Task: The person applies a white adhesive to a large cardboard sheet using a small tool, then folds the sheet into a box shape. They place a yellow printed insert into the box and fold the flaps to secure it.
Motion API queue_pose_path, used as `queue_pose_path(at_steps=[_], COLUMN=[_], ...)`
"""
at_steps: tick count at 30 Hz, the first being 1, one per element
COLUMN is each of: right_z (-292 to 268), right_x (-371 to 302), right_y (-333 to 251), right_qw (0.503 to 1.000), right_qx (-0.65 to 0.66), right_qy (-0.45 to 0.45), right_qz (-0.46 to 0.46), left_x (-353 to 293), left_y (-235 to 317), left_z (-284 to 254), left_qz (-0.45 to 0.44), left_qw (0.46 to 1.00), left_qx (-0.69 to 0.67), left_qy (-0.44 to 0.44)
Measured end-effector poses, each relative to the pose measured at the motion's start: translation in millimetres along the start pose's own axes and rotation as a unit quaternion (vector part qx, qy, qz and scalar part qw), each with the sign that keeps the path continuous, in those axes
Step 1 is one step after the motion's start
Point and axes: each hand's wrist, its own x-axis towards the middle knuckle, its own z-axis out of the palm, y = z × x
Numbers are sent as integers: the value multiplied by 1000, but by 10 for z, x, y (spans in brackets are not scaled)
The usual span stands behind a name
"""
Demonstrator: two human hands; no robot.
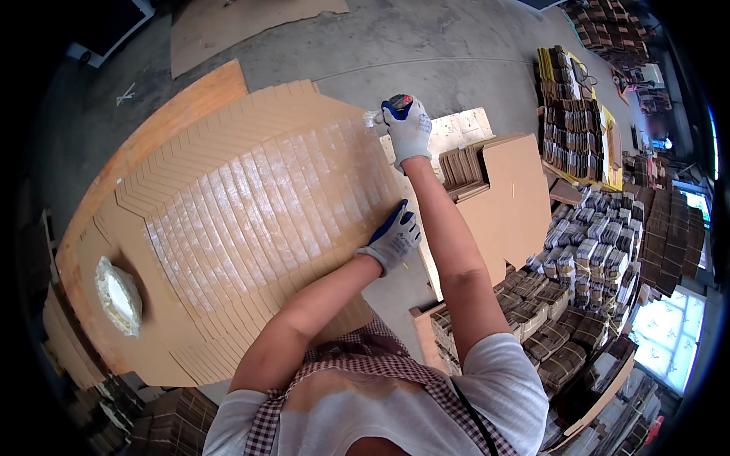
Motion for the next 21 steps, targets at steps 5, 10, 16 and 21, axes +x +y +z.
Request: queue_pose_path(at_steps=[5, 10, 16, 21], right_z=[-22, 36, 54, 10], right_x=[-114, 8, -331, -221], right_y=[-388, -210, -866, -593], right_qw=[997, 995, 996, 988], right_qx=[65, -94, 49, -111], right_qy=[-13, -22, -49, -51], right_qz=[-40, -35, -56, -94], left_x=[-23, 42, -77, -48], left_y=[-20, 35, 9, 4], left_z=[198, 136, 150, -82], left_qz=[-42, -29, -57, -52], left_qw=[995, 998, 927, 998], left_qx=[27, 48, 369, 24], left_qy=[89, 11, 48, -39])
